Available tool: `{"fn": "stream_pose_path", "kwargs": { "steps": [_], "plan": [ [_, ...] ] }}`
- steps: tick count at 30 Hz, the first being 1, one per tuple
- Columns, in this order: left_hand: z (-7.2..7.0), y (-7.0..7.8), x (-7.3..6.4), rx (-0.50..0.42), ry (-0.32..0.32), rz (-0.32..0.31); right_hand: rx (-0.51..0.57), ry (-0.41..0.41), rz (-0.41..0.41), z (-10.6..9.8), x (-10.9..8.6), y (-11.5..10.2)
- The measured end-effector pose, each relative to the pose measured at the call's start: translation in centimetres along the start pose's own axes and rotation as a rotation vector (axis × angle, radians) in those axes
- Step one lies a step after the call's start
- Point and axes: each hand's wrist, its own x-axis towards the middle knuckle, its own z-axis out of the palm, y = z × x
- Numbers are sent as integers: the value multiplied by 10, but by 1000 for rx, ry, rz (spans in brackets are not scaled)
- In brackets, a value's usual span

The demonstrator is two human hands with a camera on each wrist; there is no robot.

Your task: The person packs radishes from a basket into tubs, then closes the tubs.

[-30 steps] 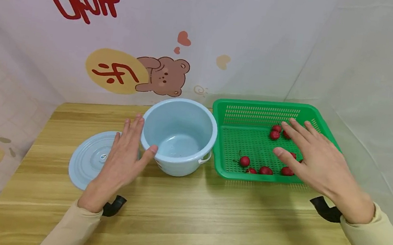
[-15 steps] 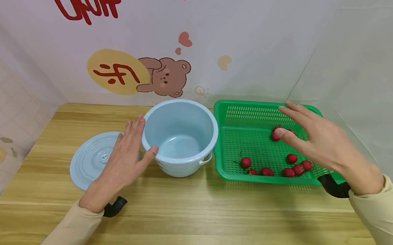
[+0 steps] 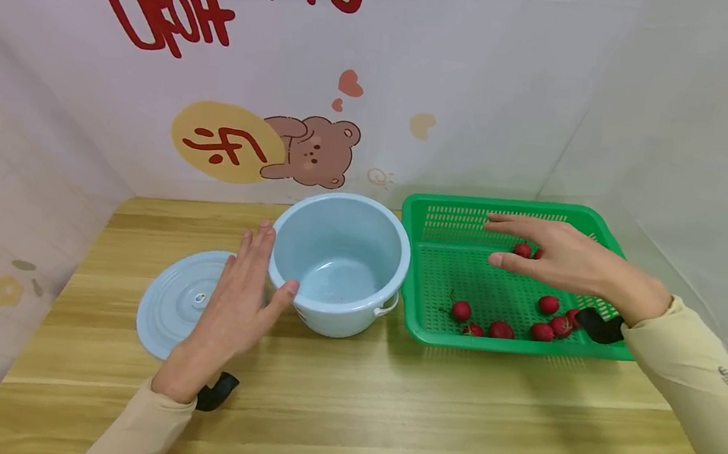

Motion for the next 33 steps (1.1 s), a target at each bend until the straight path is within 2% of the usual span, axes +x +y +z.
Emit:
{"fn": "stream_pose_path", "kwargs": {
  "steps": [3,7,11,16,20,33],
  "plan": [
    [1,0,0,-6,0,0,59,-20,-6,5,8,7],
    [2,-1,-1,-21,-6,-4,134,-65,28,12,19,14],
    [2,0,-2,-31,-10,-14,268,-171,42,19,29,23],
    [2,0,-2,-31,-7,-15,457,-321,19,31,42,34],
    [2,1,-1,-31,-6,-8,501,-388,8,41,49,39],
    [2,-1,-2,-30,6,4,603,-532,15,70,60,59]
  ]
}}
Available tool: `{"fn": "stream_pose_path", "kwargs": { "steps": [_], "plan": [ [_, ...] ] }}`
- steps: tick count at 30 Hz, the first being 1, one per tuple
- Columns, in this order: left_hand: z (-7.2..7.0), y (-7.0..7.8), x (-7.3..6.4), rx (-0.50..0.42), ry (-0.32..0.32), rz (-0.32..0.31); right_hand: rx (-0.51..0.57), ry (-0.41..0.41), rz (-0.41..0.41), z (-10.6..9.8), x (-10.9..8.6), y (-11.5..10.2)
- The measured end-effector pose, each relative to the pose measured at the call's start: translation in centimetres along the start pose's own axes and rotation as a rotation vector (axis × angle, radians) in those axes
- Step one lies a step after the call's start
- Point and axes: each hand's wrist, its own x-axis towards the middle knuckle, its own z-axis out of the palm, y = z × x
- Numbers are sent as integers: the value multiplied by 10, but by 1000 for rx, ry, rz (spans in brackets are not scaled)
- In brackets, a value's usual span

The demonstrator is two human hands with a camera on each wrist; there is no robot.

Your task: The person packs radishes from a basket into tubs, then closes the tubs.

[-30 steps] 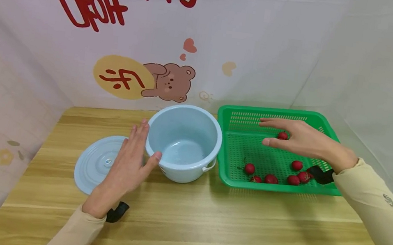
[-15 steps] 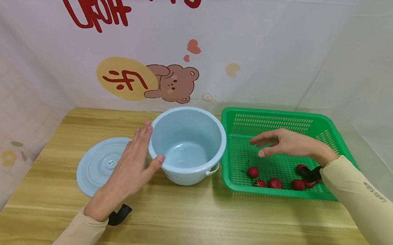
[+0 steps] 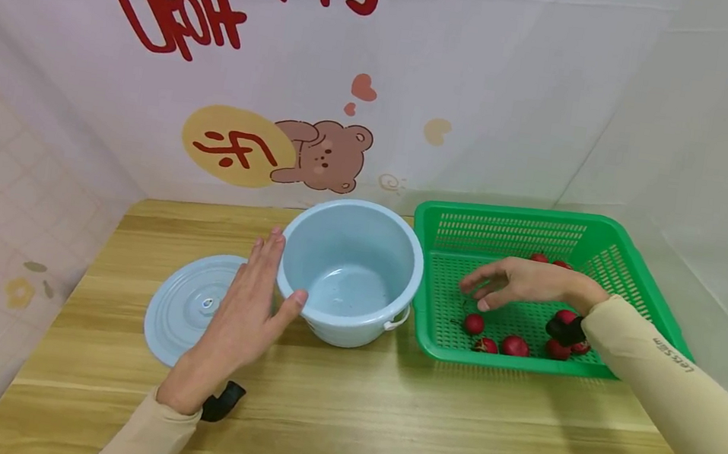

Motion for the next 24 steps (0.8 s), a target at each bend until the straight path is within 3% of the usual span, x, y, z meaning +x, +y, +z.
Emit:
{"fn": "stream_pose_path", "kwargs": {
  "steps": [10,24],
  "plan": [
    [0,1,0,12,-5,-7,-25,-59,23,8,6,10],
    [2,0,0,9,9,1,-86,-101,27,17,10,8]
  ]
}}
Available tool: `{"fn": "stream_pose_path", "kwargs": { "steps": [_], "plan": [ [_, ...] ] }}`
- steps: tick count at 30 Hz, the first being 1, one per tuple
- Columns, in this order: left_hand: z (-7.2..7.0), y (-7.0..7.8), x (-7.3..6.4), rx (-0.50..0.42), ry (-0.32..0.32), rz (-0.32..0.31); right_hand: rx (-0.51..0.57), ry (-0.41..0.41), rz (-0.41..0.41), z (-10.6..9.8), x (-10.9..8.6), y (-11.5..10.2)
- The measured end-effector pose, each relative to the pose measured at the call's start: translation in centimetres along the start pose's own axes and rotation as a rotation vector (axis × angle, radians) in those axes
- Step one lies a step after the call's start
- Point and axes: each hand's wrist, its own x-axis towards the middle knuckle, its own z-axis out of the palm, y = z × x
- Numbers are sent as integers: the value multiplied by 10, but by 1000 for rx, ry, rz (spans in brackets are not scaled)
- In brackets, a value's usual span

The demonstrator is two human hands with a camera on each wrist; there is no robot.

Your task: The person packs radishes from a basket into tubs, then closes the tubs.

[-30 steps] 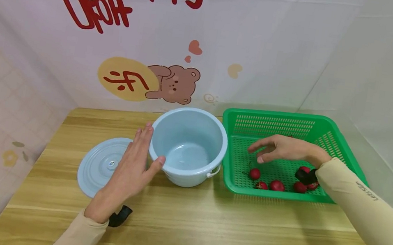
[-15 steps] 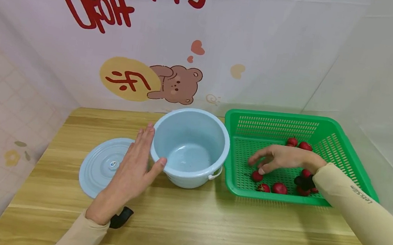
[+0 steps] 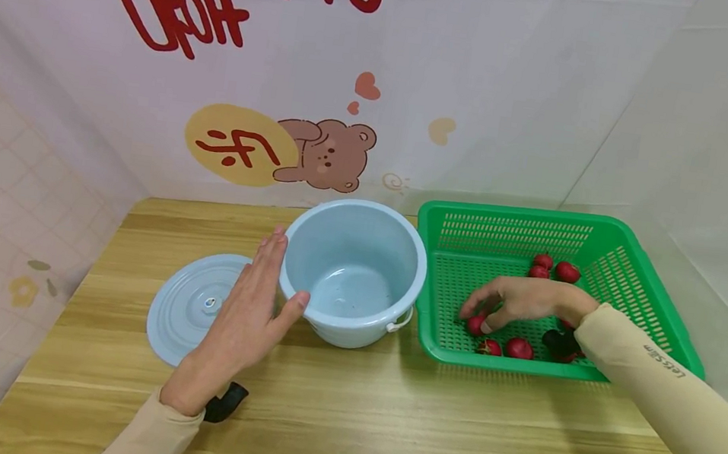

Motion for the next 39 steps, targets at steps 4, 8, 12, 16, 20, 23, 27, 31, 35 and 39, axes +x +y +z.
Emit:
{"fn": "stream_pose_path", "kwargs": {
  "steps": [4,8,12,16,20,23,27,31,35,39],
  "plan": [
    [0,0,0,-3,3,1,-15,1,-11,1,1,0],
    [0,0,0,-7,3,1,-12,5,-5,1,2,-1],
    [0,1,0,-12,1,-3,-11,8,1,2,1,-2],
    [0,2,0,-14,1,-6,-29,20,-3,2,0,-3],
    [0,2,-1,-14,1,-3,-62,51,-6,2,-2,-7],
    [0,2,-1,-7,1,-1,-95,79,-22,1,-5,-13],
    [-1,2,-1,4,2,4,-127,113,-58,-2,-12,-26],
    [-1,2,-1,8,7,12,-127,135,-93,-4,-20,-42],
    [-1,2,-1,8,16,16,-125,162,-120,-6,-28,-56],
    [-1,2,-1,6,27,26,-142,213,-140,-6,-38,-68]
  ]
}}
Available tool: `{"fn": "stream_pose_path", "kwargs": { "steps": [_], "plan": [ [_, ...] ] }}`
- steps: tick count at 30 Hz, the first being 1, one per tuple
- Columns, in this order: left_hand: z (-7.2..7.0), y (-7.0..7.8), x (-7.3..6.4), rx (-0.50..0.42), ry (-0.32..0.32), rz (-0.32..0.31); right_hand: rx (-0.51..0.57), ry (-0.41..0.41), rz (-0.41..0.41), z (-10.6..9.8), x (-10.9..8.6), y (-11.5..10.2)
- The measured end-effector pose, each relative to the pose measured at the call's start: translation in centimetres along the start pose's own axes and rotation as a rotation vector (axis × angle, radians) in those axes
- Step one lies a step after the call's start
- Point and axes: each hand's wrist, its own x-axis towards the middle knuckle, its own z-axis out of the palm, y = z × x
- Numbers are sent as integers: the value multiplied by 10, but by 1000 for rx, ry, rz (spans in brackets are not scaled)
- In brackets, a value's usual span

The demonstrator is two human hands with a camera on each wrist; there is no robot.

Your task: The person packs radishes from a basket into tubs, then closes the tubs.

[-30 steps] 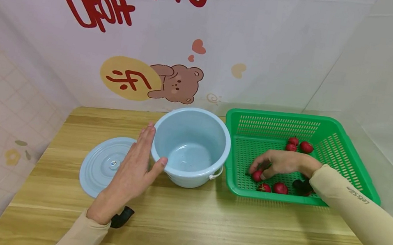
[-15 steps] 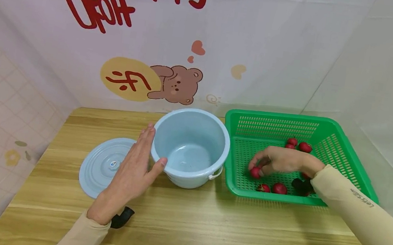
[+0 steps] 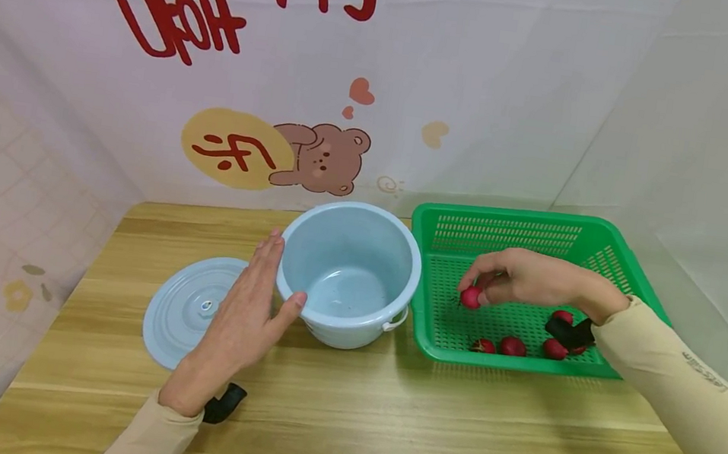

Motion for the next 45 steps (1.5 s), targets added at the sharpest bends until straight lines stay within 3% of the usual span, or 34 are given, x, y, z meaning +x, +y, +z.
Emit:
{"fn": "stream_pose_path", "kwargs": {
  "steps": [12,19,26,38,45],
  "plan": [
    [2,-2,0,1,28,10,-84,110,-192,-3,-11,-30],
    [3,-1,1,-1,12,-6,-125,267,-260,10,-17,-51],
    [5,1,2,-9,13,-9,-73,418,-386,27,-14,-71],
    [8,-1,2,-30,48,10,8,651,-392,61,3,-91],
    [7,-1,0,-38,53,3,-98,759,-443,84,17,-96]
  ]
}}
